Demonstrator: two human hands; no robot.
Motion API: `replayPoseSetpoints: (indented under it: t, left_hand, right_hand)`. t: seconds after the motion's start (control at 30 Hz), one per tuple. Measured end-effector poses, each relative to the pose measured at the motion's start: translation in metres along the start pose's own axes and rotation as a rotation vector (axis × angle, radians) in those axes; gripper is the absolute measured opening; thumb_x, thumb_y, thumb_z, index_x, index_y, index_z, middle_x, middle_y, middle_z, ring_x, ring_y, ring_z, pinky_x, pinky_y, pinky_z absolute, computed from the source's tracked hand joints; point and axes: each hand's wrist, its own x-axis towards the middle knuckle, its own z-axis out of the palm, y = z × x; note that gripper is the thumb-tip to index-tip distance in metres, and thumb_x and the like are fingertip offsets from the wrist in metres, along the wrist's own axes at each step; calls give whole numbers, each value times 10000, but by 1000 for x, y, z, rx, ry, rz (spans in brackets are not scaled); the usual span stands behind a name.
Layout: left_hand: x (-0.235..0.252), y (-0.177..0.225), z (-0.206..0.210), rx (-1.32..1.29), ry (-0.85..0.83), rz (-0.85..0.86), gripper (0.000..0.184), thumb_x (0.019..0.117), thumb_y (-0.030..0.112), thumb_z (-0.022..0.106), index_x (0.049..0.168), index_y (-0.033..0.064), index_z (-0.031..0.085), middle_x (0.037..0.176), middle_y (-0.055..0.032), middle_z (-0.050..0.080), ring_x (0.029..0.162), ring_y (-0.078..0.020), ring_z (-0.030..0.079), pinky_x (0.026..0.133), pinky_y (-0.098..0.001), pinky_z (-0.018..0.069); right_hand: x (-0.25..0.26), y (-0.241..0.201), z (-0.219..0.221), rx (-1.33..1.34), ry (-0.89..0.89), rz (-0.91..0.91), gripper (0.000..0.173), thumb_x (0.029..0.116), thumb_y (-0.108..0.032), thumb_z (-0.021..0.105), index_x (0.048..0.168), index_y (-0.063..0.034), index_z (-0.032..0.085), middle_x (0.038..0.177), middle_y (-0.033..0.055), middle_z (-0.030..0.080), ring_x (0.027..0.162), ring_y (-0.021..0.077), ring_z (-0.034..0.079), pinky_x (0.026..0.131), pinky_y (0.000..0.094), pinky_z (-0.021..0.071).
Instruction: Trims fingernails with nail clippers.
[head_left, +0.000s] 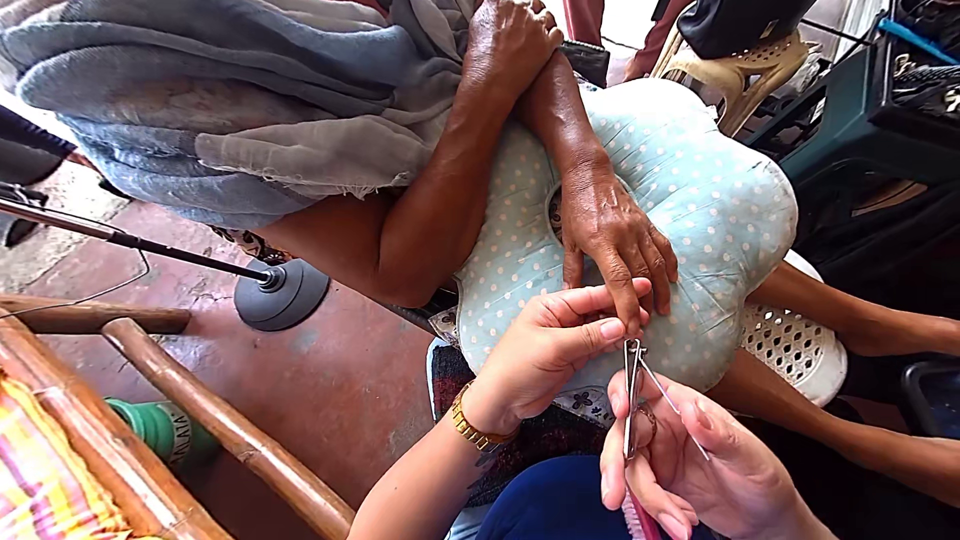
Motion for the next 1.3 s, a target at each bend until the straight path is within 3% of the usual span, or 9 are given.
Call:
replayPoseSetpoints:
  t: [0.2, 0.63, 0.83, 1.07, 1.3]
  left_hand:
    - [3, -3, 10, 68, 120, 28, 207, 932, -99, 604, 1107, -62, 706, 978, -109, 737, 903, -139, 721, 888, -283, 596]
    - [6, 0, 14, 61, 174, -10, 180, 942, -109, 594, 1068, -65, 715, 983, -127, 739, 892, -157, 730, 866, -293, 609]
    - [7, 1, 15, 45, 177, -43, 174, 952, -108, 583, 1057, -66, 715, 993, -158, 746, 911, -182, 742, 859, -299, 613]
    - [8, 3, 16, 40, 204, -69, 169, 945, -119, 591, 1059, -77, 709, 978, -167, 747, 899, -194, 746, 851, -301, 618]
    - [8, 1, 15, 60, 195, -57, 159, 942, -106, 606, 1059, -72, 708, 967, -168, 743, 884, -178, 739, 843, -285, 611]
  right_hand:
    - [4, 0, 1, 29, -18, -58, 431, 1072, -416, 476, 1307, -61, 544, 1081, 180, 735, 743, 112, 729, 641, 191, 569]
    - [3, -6, 7, 18, 99, -60, 457, 1059, -445, 483, 1264, -45, 566, 977, 150, 743, 653, 68, 699, 558, 156, 534]
    - [4, 0, 8, -49, 157, -115, 442, 1073, -421, 461, 1277, -40, 553, 984, 160, 740, 673, 89, 708, 588, 182, 557]
    - [4, -5, 15, -32, 220, -89, 423, 1077, -416, 453, 1265, -48, 543, 944, 150, 734, 649, 87, 702, 552, 175, 544]
    - [8, 11, 13, -214, 302, -219, 351, 1057, -324, 532, 1258, -36, 536, 968, 171, 745, 628, 95, 698, 543, 184, 553]
